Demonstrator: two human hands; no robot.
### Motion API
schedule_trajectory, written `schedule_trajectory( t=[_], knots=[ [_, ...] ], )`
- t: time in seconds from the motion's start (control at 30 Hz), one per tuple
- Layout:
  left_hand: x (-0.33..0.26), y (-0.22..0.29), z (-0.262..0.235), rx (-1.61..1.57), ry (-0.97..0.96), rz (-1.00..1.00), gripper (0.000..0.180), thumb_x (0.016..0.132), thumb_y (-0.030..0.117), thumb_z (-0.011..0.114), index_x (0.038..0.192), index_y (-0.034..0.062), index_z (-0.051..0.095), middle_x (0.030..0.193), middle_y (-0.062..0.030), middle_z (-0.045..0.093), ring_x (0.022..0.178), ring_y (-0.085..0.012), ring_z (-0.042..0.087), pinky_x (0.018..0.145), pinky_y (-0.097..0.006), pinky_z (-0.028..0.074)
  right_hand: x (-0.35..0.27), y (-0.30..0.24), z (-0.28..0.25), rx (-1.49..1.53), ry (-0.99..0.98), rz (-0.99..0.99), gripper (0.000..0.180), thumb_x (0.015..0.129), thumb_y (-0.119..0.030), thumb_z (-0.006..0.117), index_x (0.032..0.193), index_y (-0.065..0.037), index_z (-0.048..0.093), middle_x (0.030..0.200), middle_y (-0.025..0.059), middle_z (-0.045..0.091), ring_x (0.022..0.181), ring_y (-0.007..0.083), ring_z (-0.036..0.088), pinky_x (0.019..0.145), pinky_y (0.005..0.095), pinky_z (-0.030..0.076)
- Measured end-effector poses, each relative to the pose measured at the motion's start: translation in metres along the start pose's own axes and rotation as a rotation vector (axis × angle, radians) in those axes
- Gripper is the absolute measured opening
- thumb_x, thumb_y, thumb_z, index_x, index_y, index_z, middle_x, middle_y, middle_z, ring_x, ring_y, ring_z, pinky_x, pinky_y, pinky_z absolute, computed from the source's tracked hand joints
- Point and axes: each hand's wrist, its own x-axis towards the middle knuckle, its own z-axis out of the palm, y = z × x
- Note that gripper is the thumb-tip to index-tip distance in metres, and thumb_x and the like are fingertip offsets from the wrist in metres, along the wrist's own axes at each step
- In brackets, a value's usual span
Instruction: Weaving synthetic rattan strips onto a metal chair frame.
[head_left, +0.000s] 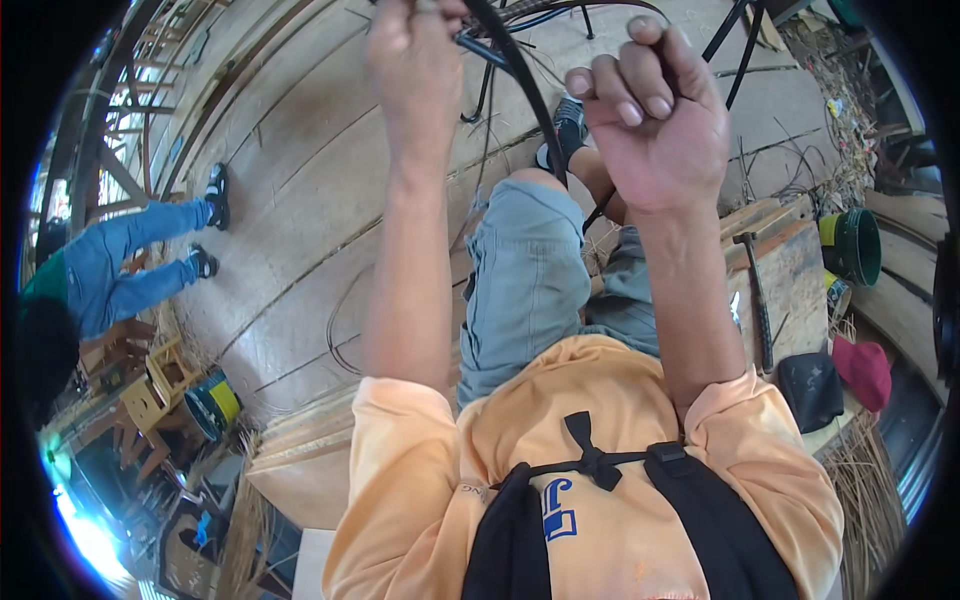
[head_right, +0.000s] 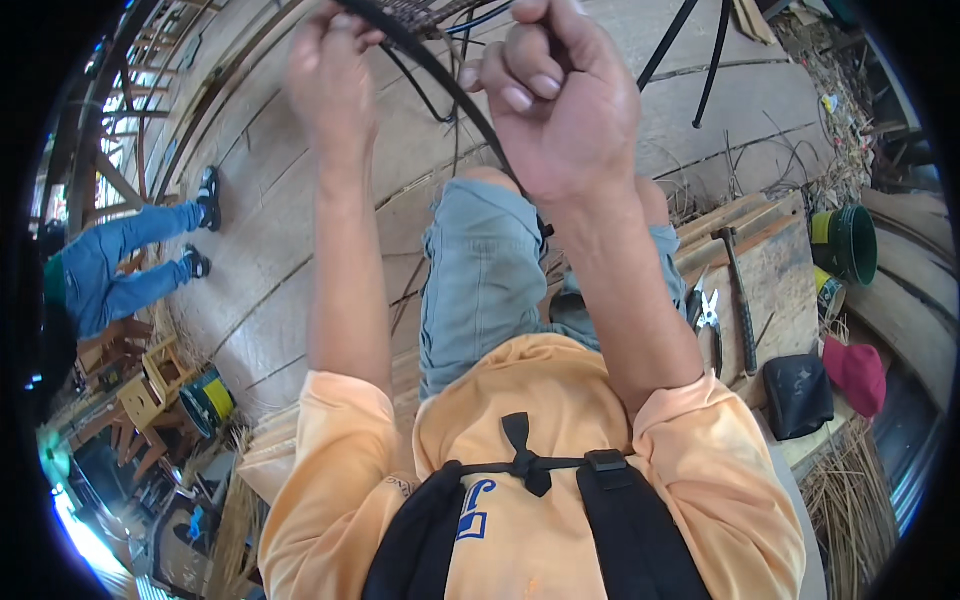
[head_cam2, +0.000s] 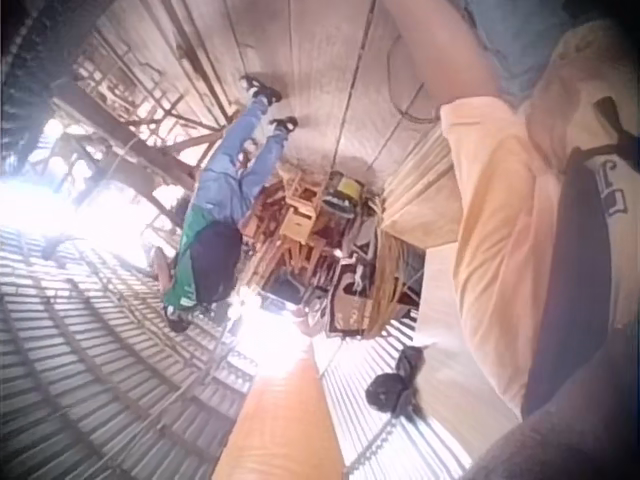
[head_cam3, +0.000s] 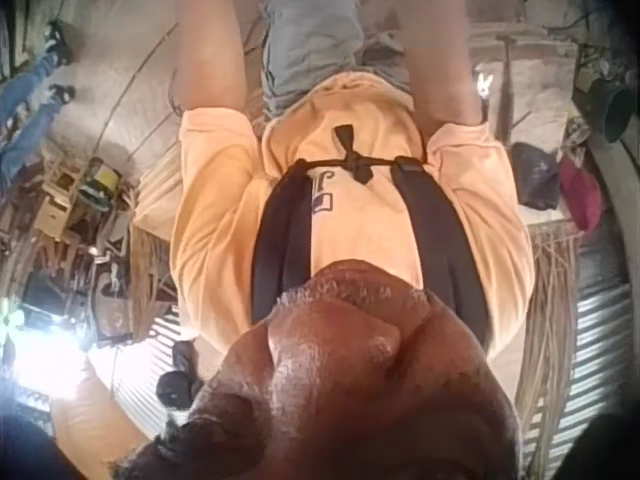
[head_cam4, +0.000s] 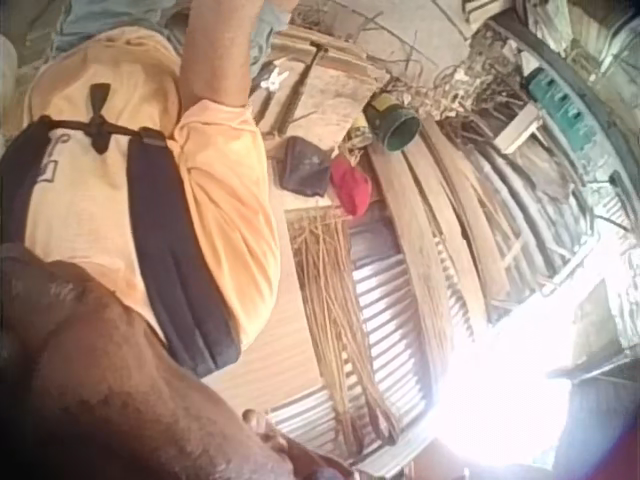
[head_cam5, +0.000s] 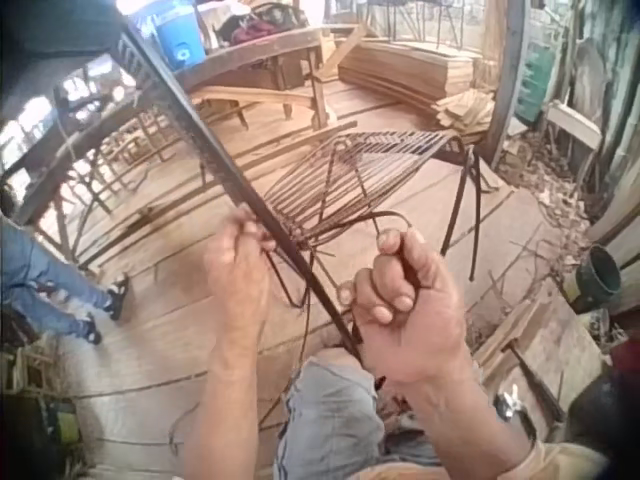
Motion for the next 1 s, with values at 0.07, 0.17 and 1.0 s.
schedule_trajectory(
  t=[0.07,0.17,1.0],
  knots=[
    [0.011,-0.008,0.008,-0.076,0.001,-0.140,0.020,0.087,0.003,0.041,0.099,0.0027,0.056,0.084,-0.0130,0.057,0.082,-0.0256,0.058,0.073,-0.035,0.047,-0.013,-0.003,0.005,-0.018,-0.023,0.017,0.024,0.097,-0.022,0.033,0.091,-0.006,0.050,0.050,-0.0054,0.027,0.047,0.0101,0.030,0.069,0.0346,0.041],
    [0.007,-0.031,0.019,0.295,-0.180,0.220,0.020,0.089,0.003,0.042,0.104,0.0030,0.054,0.084,-0.0122,0.058,0.082,-0.0245,0.058,0.072,-0.033,0.047,-0.022,-0.006,0.023,-0.126,0.080,0.011,0.023,0.096,-0.023,0.037,0.084,-0.008,0.049,0.049,-0.0062,0.024,0.047,0.0096,0.028,0.069,0.0351,0.041],
    [0.014,-0.010,0.014,0.611,-0.438,0.773,0.013,0.079,0.013,0.059,0.073,0.0010,0.058,0.064,-0.0168,0.057,0.058,-0.0306,0.057,0.053,-0.036,0.043,0.019,-0.044,0.090,0.506,0.060,-0.064,0.013,0.090,-0.006,0.038,0.080,-0.003,0.046,0.057,-0.0008,0.034,0.051,0.0111,0.037,0.055,0.0272,0.038]
  ],
)
